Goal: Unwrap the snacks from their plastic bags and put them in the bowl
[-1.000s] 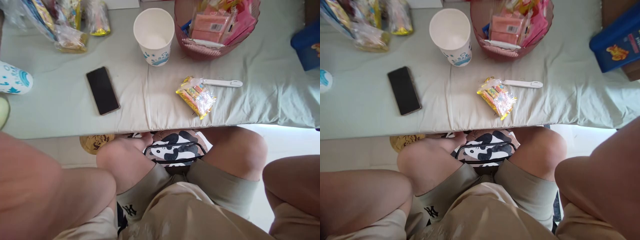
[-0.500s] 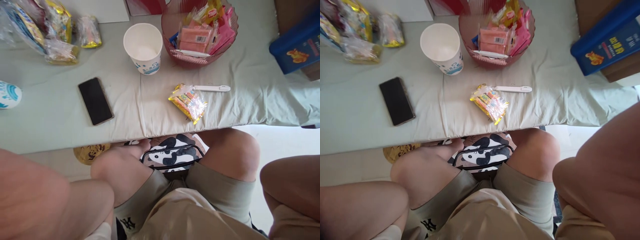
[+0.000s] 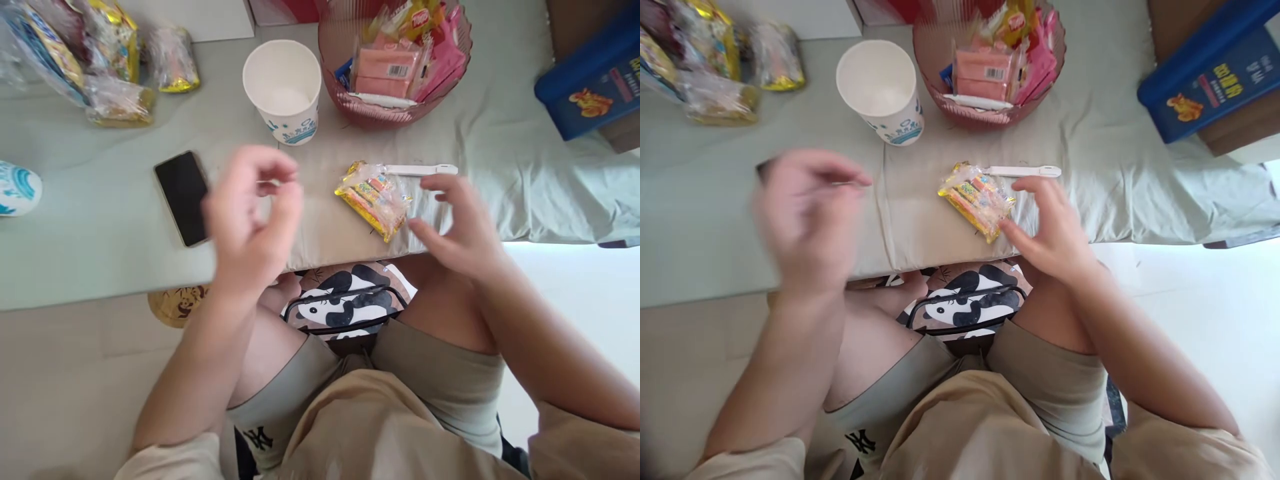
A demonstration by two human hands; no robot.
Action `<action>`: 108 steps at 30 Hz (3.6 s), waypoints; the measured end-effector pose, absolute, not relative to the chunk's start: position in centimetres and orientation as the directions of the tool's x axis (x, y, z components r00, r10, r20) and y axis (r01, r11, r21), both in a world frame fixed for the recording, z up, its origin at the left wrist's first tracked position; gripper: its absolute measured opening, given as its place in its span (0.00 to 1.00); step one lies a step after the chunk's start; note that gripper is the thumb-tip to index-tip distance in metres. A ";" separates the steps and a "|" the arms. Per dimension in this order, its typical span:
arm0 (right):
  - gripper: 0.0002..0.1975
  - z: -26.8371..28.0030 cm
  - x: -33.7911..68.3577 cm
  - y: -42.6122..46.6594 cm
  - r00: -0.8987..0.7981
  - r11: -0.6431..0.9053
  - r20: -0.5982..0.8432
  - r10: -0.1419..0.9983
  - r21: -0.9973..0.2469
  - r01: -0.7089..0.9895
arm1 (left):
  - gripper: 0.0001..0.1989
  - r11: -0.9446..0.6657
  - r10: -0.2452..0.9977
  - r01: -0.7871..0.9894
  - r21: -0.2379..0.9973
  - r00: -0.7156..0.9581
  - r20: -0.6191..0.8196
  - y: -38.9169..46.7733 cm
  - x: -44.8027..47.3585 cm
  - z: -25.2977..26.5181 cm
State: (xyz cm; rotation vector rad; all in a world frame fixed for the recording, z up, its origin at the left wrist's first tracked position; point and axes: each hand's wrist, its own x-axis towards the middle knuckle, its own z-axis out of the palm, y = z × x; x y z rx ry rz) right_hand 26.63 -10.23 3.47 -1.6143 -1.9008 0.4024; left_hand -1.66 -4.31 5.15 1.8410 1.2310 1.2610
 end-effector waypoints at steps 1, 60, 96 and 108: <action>0.22 2.5 26.5 -10.0 -0.135 0.230 0.208 0.969 -0.549 0.804 | 0.12 -0.434 0.901 0.407 0.804 0.212 0.379 -3.6 -0.9 4.2; 0.18 -0.1 23.6 -4.0 0.068 0.032 0.132 0.989 -0.635 0.772 | 0.34 -0.081 0.997 -0.042 0.996 0.005 0.082 0.6 -0.6 -2.5; 0.16 0.0 24.0 -2.6 0.058 0.058 0.272 0.961 -0.399 0.915 | 0.22 -0.214 0.961 0.311 0.926 0.238 0.143 -1.7 -0.2 -1.2; 0.20 -0.2 20.5 -4.3 -0.407 0.505 0.300 0.862 -0.567 0.651 | 0.16 -0.327 0.934 0.494 0.806 0.301 0.194 -0.4 -1.5 -0.6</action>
